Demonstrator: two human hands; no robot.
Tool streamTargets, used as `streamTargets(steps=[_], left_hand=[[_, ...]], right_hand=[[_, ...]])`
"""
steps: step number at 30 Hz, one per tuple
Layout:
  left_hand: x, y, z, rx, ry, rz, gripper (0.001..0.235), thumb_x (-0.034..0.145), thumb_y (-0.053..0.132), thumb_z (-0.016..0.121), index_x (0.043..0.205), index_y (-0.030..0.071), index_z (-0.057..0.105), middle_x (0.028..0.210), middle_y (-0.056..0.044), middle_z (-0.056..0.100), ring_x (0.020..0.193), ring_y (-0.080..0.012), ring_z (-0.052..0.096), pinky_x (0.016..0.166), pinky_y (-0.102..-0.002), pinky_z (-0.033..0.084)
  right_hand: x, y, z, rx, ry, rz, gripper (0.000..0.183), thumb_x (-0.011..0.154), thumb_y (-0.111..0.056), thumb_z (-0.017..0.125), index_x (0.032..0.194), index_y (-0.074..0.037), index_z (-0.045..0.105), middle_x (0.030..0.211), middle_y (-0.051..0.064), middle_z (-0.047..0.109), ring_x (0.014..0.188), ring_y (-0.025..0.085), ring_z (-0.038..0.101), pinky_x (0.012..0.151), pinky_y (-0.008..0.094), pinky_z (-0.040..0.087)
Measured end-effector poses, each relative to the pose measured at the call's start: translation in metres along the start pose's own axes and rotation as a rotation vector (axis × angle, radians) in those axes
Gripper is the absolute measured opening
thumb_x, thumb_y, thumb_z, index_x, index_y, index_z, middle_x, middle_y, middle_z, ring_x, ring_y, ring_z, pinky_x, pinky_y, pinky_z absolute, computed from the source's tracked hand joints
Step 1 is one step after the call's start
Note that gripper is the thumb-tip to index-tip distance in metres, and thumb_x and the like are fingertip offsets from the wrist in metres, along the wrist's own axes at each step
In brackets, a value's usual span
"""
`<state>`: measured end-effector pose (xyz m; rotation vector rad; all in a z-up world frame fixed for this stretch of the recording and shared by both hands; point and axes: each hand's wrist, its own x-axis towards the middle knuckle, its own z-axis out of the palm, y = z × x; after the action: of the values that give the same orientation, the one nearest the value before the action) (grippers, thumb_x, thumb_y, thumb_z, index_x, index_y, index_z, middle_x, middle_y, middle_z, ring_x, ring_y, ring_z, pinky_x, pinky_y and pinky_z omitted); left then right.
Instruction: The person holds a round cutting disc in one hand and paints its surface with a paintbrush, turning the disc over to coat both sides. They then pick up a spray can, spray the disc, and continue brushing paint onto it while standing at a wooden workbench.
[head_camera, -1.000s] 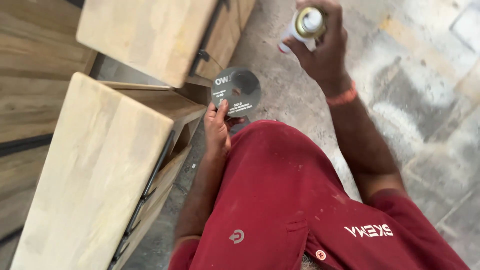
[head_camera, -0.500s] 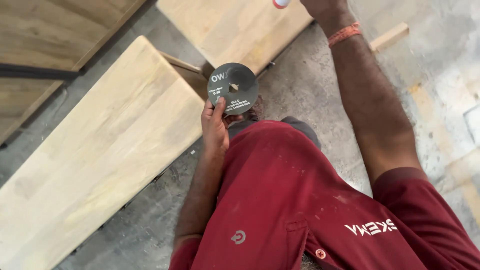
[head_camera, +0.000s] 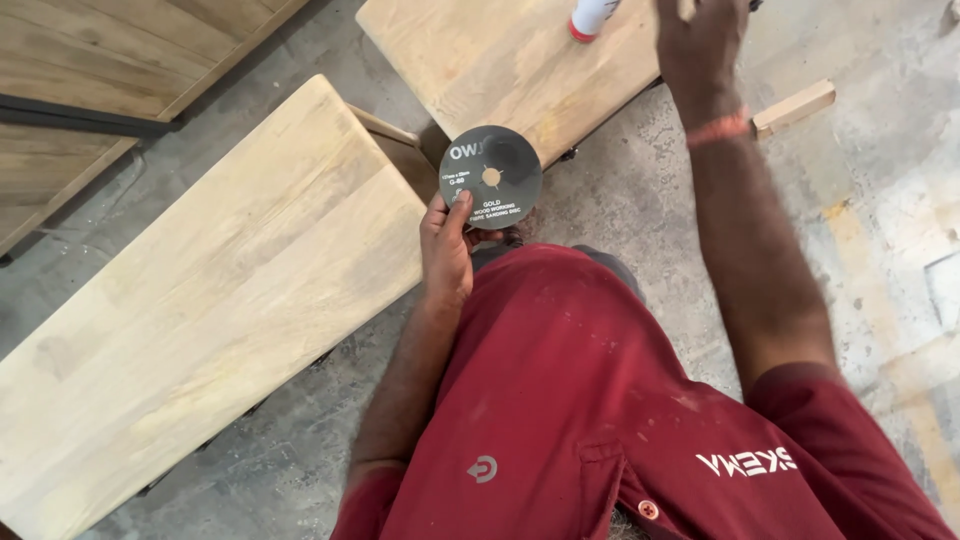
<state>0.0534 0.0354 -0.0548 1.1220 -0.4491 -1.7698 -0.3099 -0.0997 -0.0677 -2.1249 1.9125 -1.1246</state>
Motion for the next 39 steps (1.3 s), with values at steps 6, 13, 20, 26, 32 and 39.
streamTargets(steps=[6,13,20,26,32,39], left_hand=[[0.006,-0.006,0.032,0.056,-0.121,-0.041,0.031,0.103,0.020,0.058,0.129,0.003,0.060,0.099,-0.009,0.074,0.080,-0.0165,0.074,0.062,-0.034,0.065],[-0.002,-0.036,0.080,0.077,-0.276,-0.057,0.023,0.109,0.017,0.058,0.126,0.002,0.059,0.102,-0.006,0.071,0.082,-0.0111,0.068,0.066,-0.027,0.057],[-0.049,-0.049,0.131,0.182,-0.426,0.083,0.022,0.108,0.014,0.060,0.127,0.003,0.058,0.108,-0.004,0.070,0.091,-0.0063,0.067,0.078,-0.023,0.060],[-0.088,-0.074,0.141,0.243,-0.450,0.132,0.020,0.111,0.015,0.059,0.126,0.002,0.058,0.107,-0.004,0.070,0.091,-0.0056,0.066,0.078,-0.022,0.058],[-0.122,-0.106,0.134,0.182,-0.427,0.131,0.018,0.112,0.014,0.061,0.125,0.001,0.060,0.109,-0.004,0.069,0.095,-0.0053,0.064,0.083,-0.021,0.056],[-0.157,-0.131,0.127,0.266,-0.375,0.171,0.019,0.110,0.017,0.059,0.123,0.004,0.059,0.105,-0.001,0.069,0.091,-0.0040,0.064,0.079,-0.020,0.056]], right_hand=[[-0.065,-0.030,-0.075,0.636,0.417,0.288,0.057,0.116,-0.052,0.036,0.111,-0.003,0.064,0.105,0.011,0.073,0.092,0.017,0.069,0.065,0.031,0.055],[-0.149,-0.073,-0.165,0.780,0.632,0.457,0.072,0.116,-0.056,0.042,0.089,0.005,0.069,0.061,0.007,0.054,0.048,0.014,0.048,0.047,0.024,0.039],[-0.215,-0.125,-0.205,0.786,0.337,0.366,0.015,0.116,-0.011,0.068,0.113,0.003,0.072,0.090,0.015,0.073,0.078,0.019,0.074,0.070,0.030,0.065],[-0.259,-0.142,-0.238,0.481,0.193,0.302,0.011,0.104,0.004,0.079,0.111,0.000,0.072,0.097,0.014,0.072,0.083,0.017,0.069,0.066,0.025,0.054],[-0.295,-0.126,-0.260,0.457,0.195,0.265,0.010,0.097,0.005,0.080,0.100,-0.001,0.073,0.094,0.011,0.074,0.069,0.012,0.067,0.054,0.020,0.050],[-0.313,-0.131,-0.276,0.308,0.069,0.173,0.013,0.102,-0.007,0.084,0.104,-0.003,0.073,0.091,0.010,0.074,0.081,0.018,0.072,0.067,0.026,0.056]])
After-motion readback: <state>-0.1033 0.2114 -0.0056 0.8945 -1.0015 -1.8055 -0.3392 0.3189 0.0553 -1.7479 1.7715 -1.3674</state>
